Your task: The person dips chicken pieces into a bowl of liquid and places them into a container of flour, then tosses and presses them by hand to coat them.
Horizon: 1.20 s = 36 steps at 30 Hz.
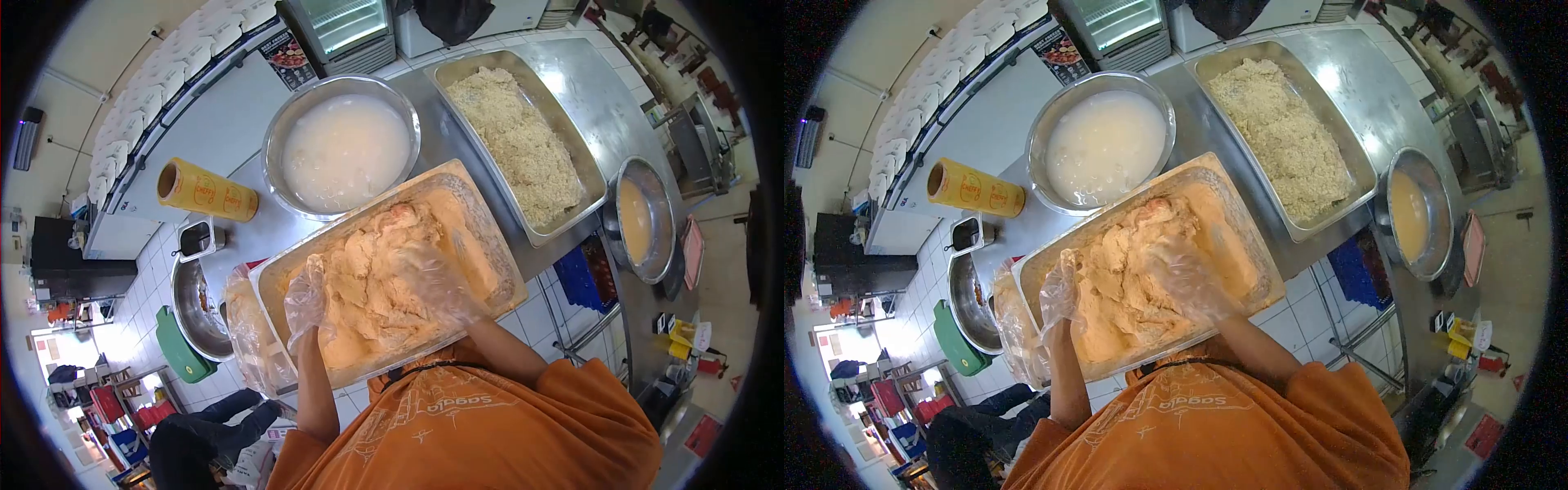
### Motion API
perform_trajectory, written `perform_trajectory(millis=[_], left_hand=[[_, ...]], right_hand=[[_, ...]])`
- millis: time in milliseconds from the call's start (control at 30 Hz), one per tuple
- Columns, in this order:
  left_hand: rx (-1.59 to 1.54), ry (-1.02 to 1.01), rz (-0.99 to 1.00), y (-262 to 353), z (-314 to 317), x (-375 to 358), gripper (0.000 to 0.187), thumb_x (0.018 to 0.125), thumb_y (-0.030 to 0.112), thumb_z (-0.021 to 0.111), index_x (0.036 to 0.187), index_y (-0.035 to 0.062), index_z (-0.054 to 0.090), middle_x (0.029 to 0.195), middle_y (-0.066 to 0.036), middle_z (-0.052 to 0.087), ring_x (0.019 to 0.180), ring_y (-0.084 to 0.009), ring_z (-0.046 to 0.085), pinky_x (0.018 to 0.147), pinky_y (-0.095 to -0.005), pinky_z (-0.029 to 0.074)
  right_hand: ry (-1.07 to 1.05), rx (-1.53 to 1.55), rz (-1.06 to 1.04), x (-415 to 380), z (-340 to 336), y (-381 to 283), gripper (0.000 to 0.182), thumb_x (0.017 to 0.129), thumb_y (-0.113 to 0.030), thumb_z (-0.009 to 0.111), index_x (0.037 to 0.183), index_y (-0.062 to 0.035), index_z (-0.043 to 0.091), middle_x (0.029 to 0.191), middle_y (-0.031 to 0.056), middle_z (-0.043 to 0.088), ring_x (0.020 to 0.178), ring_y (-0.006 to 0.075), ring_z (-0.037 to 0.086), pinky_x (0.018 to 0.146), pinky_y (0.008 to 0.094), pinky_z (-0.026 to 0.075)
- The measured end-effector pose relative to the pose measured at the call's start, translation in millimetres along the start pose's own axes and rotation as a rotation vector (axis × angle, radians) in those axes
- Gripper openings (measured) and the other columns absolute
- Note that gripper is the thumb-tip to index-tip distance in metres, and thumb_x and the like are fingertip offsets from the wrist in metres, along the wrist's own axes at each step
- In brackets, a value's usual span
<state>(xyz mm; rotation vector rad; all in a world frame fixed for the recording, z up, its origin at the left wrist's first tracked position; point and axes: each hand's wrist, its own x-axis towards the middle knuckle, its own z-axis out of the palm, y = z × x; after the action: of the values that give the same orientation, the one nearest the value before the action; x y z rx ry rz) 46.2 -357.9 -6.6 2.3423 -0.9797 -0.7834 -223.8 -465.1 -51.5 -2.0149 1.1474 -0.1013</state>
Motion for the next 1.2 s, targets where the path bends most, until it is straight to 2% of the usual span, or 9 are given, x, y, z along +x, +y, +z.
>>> perform_trajectory(millis=[133, 233, 400, 500, 567, 767, 833, 967, 1200], left_hand=[[0.264, 0.013, -0.179, 5, 3, 23, 0.072, 0.106, 0.066, 0.038, 0.130, 0.0063, 0.071, 0.127, -0.028, 0.069, 0.118, -0.0448, 0.067, 0.101, -0.0523, 0.051], [0.332, -0.011, -0.334, 4, 16, 50, 0.077, 0.102, 0.071, 0.042, 0.127, 0.0053, 0.072, 0.129, -0.029, 0.068, 0.121, -0.0443, 0.066, 0.103, -0.0525, 0.051], [0.081, -0.099, -0.265, -63, 63, 88, 0.083, 0.101, 0.072, 0.043, 0.125, -0.0018, 0.072, 0.129, -0.023, 0.071, 0.121, -0.0358, 0.068, 0.104, -0.0488, 0.051], [0.243, -0.099, 0.254, -126, 107, 126, 0.075, 0.102, 0.064, 0.050, 0.135, -0.0009, 0.067, 0.131, -0.015, 0.071, 0.121, -0.0268, 0.067, 0.105, -0.0418, 0.052], [0.151, -0.172, 0.139, -103, 107, 121, 0.075, 0.101, 0.065, 0.050, 0.134, -0.0007, 0.067, 0.130, -0.015, 0.071, 0.120, -0.0270, 0.067, 0.104, -0.0421, 0.052], [0.061, -0.162, -0.110, -58, 56, 80, 0.077, 0.100, 0.067, 0.050, 0.134, -0.0002, 0.067, 0.127, -0.015, 0.072, 0.118, -0.0277, 0.068, 0.102, -0.0431, 0.052], [0.069, -0.120, -0.174, -65, 37, 68, 0.077, 0.100, 0.068, 0.050, 0.133, -0.0001, 0.068, 0.126, -0.015, 0.072, 0.117, -0.0279, 0.068, 0.101, -0.0435, 0.052], [0.083, -0.071, -0.242, -97, 36, 37, 0.079, 0.099, 0.069, 0.049, 0.133, 0.0002, 0.068, 0.124, -0.015, 0.073, 0.116, -0.0284, 0.069, 0.099, -0.0442, 0.053], [-0.098, -0.004, -0.273, -72, 75, 28, 0.081, 0.098, 0.071, 0.049, 0.132, 0.0008, 0.068, 0.121, -0.015, 0.074, 0.113, -0.0291, 0.070, 0.096, -0.0453, 0.054]], right_hand=[[0.478, -1.140, -0.001, 37, 25, 80, 0.059, 0.105, -0.023, 0.052, 0.160, -0.0073, 0.038, 0.147, 0.0116, 0.058, 0.129, 0.0214, 0.060, 0.111, 0.0385, 0.049], [0.377, -0.360, 0.269, 95, 29, 100, 0.056, 0.102, -0.021, 0.054, 0.155, -0.0062, 0.042, 0.141, 0.0110, 0.060, 0.123, 0.0211, 0.060, 0.107, 0.0391, 0.050], [0.306, -0.222, 0.292, 125, 27, 93, 0.051, 0.098, -0.016, 0.059, 0.146, -0.0045, 0.049, 0.130, 0.0100, 0.062, 0.112, 0.0205, 0.062, 0.099, 0.0403, 0.053], [0.228, -0.207, 0.217, 123, 23, 73, 0.048, 0.095, -0.014, 0.062, 0.141, -0.0034, 0.053, 0.123, 0.0095, 0.064, 0.105, 0.0202, 0.063, 0.094, 0.0410, 0.054], [0.161, -0.218, 0.141, 117, 21, 53, 0.046, 0.093, -0.012, 0.064, 0.137, -0.0027, 0.056, 0.119, 0.0091, 0.065, 0.101, 0.0200, 0.063, 0.091, 0.0414, 0.055], [-0.044, -0.585, -0.344, 58, 44, -45, 0.039, 0.088, -0.007, 0.069, 0.126, -0.0006, 0.064, 0.106, 0.0079, 0.068, 0.088, 0.0194, 0.065, 0.082, 0.0428, 0.058], [0.379, -1.393, -0.528, 55, 120, -8, 0.035, 0.086, -0.006, 0.069, 0.121, -0.0009, 0.066, 0.101, 0.0105, 0.069, 0.088, 0.0206, 0.067, 0.080, 0.0423, 0.058], [0.167, -0.201, -0.597, 21, 111, 22, 0.034, 0.095, -0.012, 0.062, 0.126, -0.0005, 0.063, 0.115, 0.0157, 0.065, 0.108, 0.0302, 0.061, 0.096, 0.0481, 0.049], [-0.020, -0.266, -0.553, 44, 67, 7, 0.034, 0.095, -0.013, 0.062, 0.126, -0.0004, 0.063, 0.114, 0.0166, 0.066, 0.106, 0.0312, 0.062, 0.095, 0.0485, 0.050]])
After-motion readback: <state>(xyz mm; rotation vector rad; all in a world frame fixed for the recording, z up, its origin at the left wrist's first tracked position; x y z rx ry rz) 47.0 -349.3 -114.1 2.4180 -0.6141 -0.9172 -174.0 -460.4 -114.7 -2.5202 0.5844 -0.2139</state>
